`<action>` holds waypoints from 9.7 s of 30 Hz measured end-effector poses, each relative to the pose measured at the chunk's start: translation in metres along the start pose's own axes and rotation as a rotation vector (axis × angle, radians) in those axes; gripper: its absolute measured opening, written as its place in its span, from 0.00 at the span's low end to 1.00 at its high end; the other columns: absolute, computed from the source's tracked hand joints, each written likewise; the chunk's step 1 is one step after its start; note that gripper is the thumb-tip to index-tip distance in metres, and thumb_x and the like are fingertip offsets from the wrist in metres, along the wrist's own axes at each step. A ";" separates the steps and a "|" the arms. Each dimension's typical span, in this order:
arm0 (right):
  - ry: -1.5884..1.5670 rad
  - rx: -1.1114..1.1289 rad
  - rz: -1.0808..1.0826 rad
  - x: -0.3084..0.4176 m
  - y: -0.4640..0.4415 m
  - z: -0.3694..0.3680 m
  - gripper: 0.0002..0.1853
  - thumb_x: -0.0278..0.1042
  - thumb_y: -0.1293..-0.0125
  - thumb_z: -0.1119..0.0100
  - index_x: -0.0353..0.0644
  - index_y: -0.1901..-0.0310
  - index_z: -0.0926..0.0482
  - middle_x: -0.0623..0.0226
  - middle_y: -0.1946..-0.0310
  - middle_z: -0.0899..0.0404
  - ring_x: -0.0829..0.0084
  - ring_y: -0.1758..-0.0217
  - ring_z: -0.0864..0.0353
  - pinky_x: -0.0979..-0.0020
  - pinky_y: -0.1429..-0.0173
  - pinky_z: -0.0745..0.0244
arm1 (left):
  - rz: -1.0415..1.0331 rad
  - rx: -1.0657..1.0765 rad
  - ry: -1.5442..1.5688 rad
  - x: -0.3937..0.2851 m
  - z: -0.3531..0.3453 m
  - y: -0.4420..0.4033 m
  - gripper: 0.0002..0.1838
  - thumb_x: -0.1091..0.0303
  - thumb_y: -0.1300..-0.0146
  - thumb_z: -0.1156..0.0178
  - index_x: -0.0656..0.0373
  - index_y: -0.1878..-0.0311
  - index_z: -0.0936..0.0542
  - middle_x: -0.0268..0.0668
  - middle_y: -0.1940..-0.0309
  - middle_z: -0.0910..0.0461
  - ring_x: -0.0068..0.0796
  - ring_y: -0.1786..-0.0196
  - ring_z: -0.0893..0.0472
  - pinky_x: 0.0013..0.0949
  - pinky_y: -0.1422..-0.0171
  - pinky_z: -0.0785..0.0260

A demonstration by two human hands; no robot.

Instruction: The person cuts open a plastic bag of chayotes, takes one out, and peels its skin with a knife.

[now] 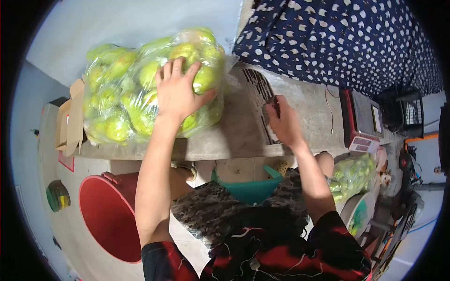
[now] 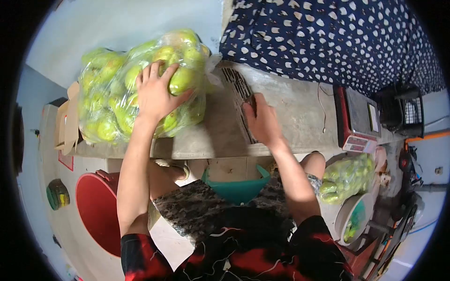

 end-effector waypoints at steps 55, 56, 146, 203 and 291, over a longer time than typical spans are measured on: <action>0.020 -0.168 0.157 0.004 -0.060 -0.132 0.13 0.30 0.29 0.50 0.33 0.51 0.38 0.38 0.66 0.22 0.38 0.68 0.20 0.44 0.68 0.25 | -0.605 0.551 0.002 -0.110 -0.090 -0.142 0.06 0.78 0.53 0.35 0.63 0.69 0.15 0.47 0.64 0.15 0.45 0.53 0.15 0.42 0.51 0.22; 0.020 -0.187 0.198 0.007 -0.065 -0.129 0.12 0.30 0.29 0.50 0.33 0.52 0.39 0.38 0.66 0.22 0.38 0.68 0.20 0.44 0.68 0.24 | -0.621 0.541 0.021 -0.111 -0.088 -0.143 0.06 0.78 0.53 0.35 0.63 0.69 0.15 0.47 0.64 0.15 0.45 0.54 0.15 0.41 0.51 0.22; -0.627 -0.011 -0.243 -0.069 0.042 0.038 0.17 0.39 0.24 0.47 0.36 0.68 0.29 0.71 0.87 0.30 0.81 0.86 0.33 0.73 0.80 0.39 | -0.267 0.559 -0.451 -0.098 -0.110 -0.081 0.18 0.70 0.42 0.39 0.52 0.47 0.19 0.43 0.42 0.23 0.40 0.31 0.33 0.47 0.40 0.31; -0.530 0.260 -0.016 -0.050 0.046 -0.053 0.27 0.52 0.25 0.49 0.39 0.78 0.27 0.67 0.86 0.27 0.78 0.85 0.32 0.69 0.79 0.37 | -0.331 0.237 0.723 -0.101 0.059 0.070 0.06 0.74 0.41 0.41 0.65 0.67 0.17 0.42 0.66 0.17 0.39 0.67 0.21 0.36 0.61 0.27; 0.370 -0.079 0.148 -0.038 0.202 0.045 0.10 0.26 0.58 0.35 0.40 0.76 0.29 0.61 0.80 0.24 0.54 0.77 0.21 0.57 0.71 0.26 | 0.270 0.425 1.414 -0.183 -0.080 0.164 0.36 0.64 0.58 0.23 0.64 0.44 0.25 0.42 0.52 0.18 0.27 0.48 0.20 0.33 0.42 0.28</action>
Point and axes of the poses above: each hand's wrist, its own y-axis away from the middle knuckle, its own z-axis out of the back of the hand, x = y × z, the point moved 3 cm from there along -y, towards the middle knuckle
